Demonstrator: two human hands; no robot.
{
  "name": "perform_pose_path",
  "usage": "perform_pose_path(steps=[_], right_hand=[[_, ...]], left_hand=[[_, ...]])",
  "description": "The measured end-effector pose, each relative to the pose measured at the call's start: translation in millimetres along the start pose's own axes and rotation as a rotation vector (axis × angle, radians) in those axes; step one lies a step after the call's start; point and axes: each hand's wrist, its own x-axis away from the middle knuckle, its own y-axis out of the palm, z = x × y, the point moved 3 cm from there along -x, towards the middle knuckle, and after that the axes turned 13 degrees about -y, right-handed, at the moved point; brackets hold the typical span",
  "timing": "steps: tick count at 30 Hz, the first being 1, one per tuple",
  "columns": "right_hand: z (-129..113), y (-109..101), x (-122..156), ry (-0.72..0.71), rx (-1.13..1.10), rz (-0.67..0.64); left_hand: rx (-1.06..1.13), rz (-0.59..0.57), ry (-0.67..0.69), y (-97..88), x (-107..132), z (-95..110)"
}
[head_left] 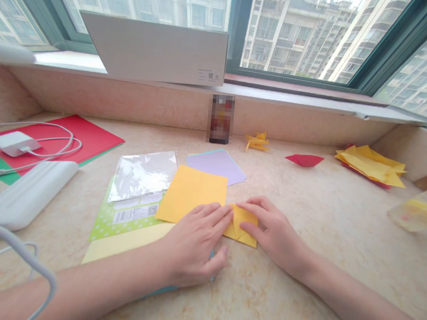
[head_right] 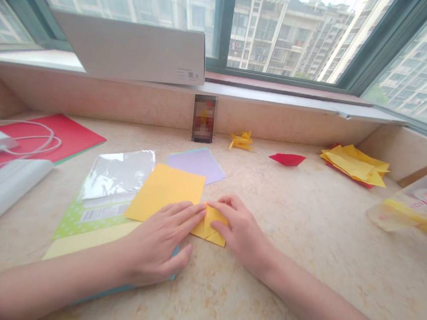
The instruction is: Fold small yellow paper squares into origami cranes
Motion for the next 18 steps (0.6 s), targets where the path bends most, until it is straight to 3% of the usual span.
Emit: perform_pose_path(steps=[6, 13, 18], right_hand=[[-7, -2, 3, 0.008, 0.034, 0.07], [-6, 3, 5, -0.187, 0.154, 0.025], [-8, 4, 4, -0.243, 0.184, -0.023]], left_hand=[[-0.054, -0.023, 0.03, -4.9, -1, 6], [-0.085, 0.018, 0.05, -4.2, 1, 3], [-0.096, 0.024, 0.154, -3.5, -3, -5]])
